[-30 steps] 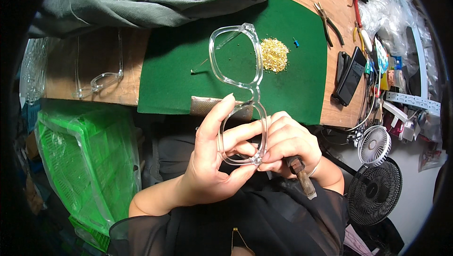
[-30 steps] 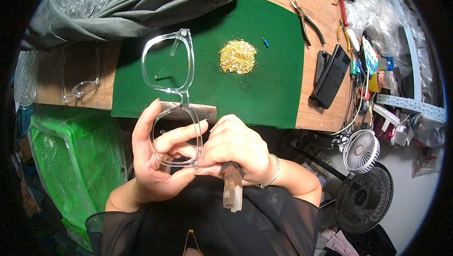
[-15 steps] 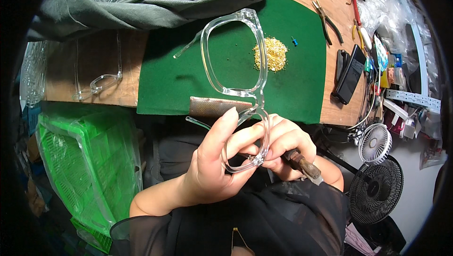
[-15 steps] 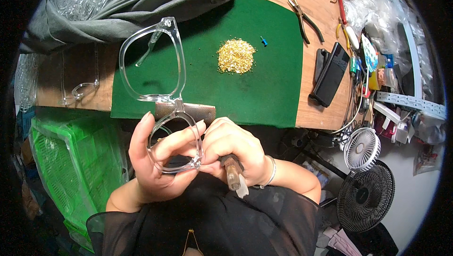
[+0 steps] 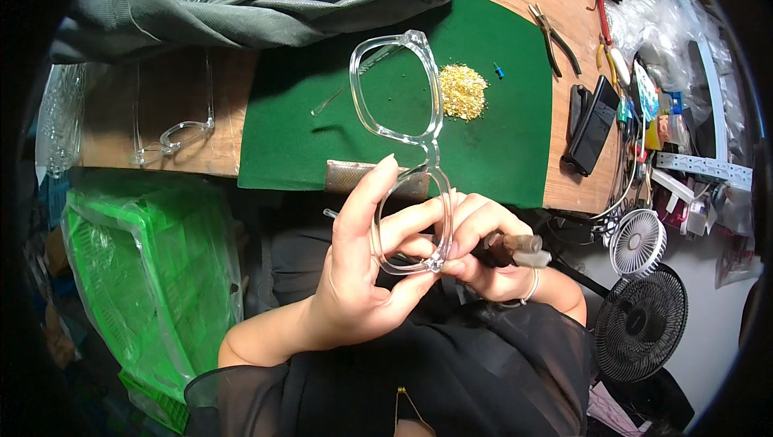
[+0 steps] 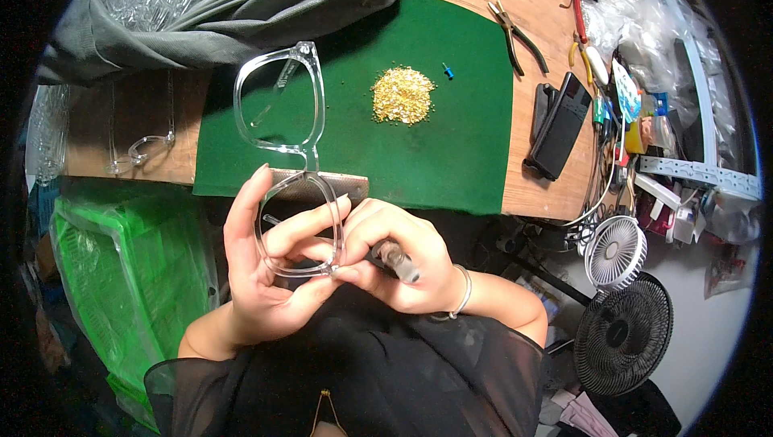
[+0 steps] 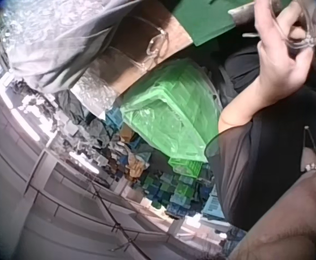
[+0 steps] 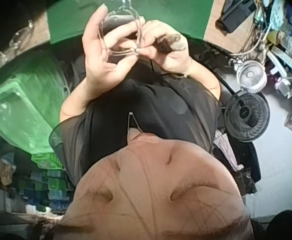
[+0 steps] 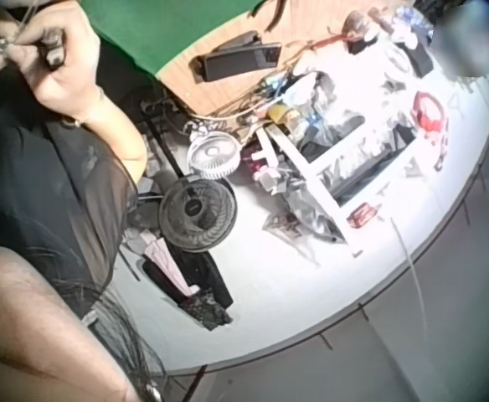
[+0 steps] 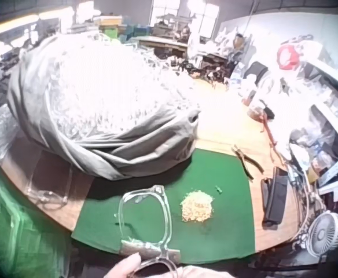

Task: The person assembles a pair of clear eyeglasses by hand, using pliers to bend and attach the temple arms to the frame. They repeatedly adjust the arms and inspect the fit throughout the process.

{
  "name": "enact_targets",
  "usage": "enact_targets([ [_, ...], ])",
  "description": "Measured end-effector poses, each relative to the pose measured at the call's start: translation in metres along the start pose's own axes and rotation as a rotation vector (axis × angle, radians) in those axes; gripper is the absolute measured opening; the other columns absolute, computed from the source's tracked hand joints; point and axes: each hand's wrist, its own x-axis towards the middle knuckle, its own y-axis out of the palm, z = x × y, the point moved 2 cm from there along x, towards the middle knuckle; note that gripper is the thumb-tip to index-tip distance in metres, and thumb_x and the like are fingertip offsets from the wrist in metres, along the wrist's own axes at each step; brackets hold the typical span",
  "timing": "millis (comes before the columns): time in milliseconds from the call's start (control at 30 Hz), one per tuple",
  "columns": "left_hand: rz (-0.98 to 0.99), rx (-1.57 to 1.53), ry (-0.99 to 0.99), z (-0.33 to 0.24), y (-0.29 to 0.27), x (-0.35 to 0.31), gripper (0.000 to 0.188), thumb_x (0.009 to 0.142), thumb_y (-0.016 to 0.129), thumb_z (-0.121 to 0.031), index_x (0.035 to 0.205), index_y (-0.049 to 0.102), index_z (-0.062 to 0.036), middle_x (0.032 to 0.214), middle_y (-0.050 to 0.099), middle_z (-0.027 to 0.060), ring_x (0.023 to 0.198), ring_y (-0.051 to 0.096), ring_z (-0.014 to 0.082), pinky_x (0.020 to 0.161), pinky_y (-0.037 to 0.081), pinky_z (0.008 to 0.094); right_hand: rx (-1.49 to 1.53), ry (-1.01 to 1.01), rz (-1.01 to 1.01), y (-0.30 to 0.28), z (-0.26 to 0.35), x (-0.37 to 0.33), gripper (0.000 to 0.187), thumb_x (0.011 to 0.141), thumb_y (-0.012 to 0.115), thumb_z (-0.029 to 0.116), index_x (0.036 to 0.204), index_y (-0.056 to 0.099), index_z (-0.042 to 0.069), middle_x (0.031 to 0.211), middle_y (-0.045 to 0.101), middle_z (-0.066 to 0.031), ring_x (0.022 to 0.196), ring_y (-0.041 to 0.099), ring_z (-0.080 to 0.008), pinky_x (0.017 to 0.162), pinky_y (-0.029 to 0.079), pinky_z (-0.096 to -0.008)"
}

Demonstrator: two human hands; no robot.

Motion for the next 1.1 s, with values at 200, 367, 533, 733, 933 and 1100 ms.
enact_targets([
  [200, -0.018, -0.038, -0.013, 0.001, 0.001, -0.005, 0.098, 0.075, 0.061, 0.013, 0.14, -0.009, -0.0065, 0.126, 0.047, 0.0283, 0.096, 0.062, 0.0231, 0.085, 0.049, 0.0295, 0.114, 0.081, 0.004, 0.003, -0.001, -0.004, 0.012, 0.08, 0.067, 0.003, 0.086, 0.056, 0.004, 0.084, 0.058, -0.0073, 0.078, 0.056, -0.0169, 0.072, 0.045, -0.0285],
  [367, 0.009, -0.099, -0.02, -0.003, -0.003, -0.005, 0.099, 0.074, 0.063, 0.012, 0.14, -0.008, -0.0063, 0.125, 0.047, 0.0282, 0.089, 0.064, 0.0199, 0.082, 0.05, 0.029, 0.092, 0.18, -0.019, -0.002, 0.009, -0.009, 0.014, 0.08, 0.067, 0.004, 0.088, 0.056, 0.002, 0.085, 0.058, -0.0088, 0.079, 0.056, -0.0178, 0.074, 0.045, -0.0281],
  [533, 0.031, -0.132, -0.078, -0.002, -0.011, -0.004, 0.1, 0.073, 0.065, 0.013, 0.14, -0.007, -0.0055, 0.123, 0.048, 0.0296, 0.082, 0.064, 0.0167, 0.079, 0.052, 0.0281, -0.46, 0.612, 0.356, -0.02, 0.021, -0.01, 0.017, 0.08, 0.063, 0.013, 0.088, 0.054, 0.001, 0.082, 0.059, -0.0141, 0.076, 0.059, -0.0282, 0.067, 0.047, -0.034],
  [733, 0.087, -0.113, -0.006, 0.005, -0.008, -0.005, 0.096, 0.073, 0.061, 0.015, 0.141, -0.004, -0.0053, 0.127, 0.044, 0.031, 0.096, 0.062, 0.0231, 0.078, 0.052, 0.028, -0.579, 0.534, 0.531, -0.014, 0.026, -0.005, 0.02, 0.078, 0.063, 0.013, 0.088, 0.05, 0.003, 0.08, 0.053, -0.0131, 0.078, 0.053, -0.0305, 0.072, 0.043, -0.038],
  [933, 0.147, 0.007, 0.02, 0.002, -0.005, -0.005, 0.098, 0.073, 0.059, 0.015, 0.14, -0.01, -0.0057, 0.122, 0.049, 0.0307, 0.08, 0.064, 0.0196, 0.072, 0.051, 0.0279, -0.857, 0.222, 0.531, -0.013, 0.025, 0.0, 0.027, 0.068, 0.065, 0.006, 0.089, 0.049, 0.001, 0.083, 0.047, -0.0137, 0.083, 0.049, -0.0314, 0.077, 0.043, -0.0392],
  [1100, 0.081, 0.173, 0.189, 0.004, 0.0, -0.01, 0.068, 0.076, 0.06, 0.011, 0.131, 0.021, 0.0065, 0.114, 0.056, 0.0256, 0.09, 0.063, 0.0259, 0.073, 0.051, 0.0286, -0.962, 0.103, 0.538, -0.012, 0.025, 0.001, 0.026, 0.066, 0.063, 0.004, 0.087, 0.048, 0.001, 0.083, 0.046, -0.0124, 0.084, 0.05, -0.0306, 0.092, 0.041, -0.0494],
])
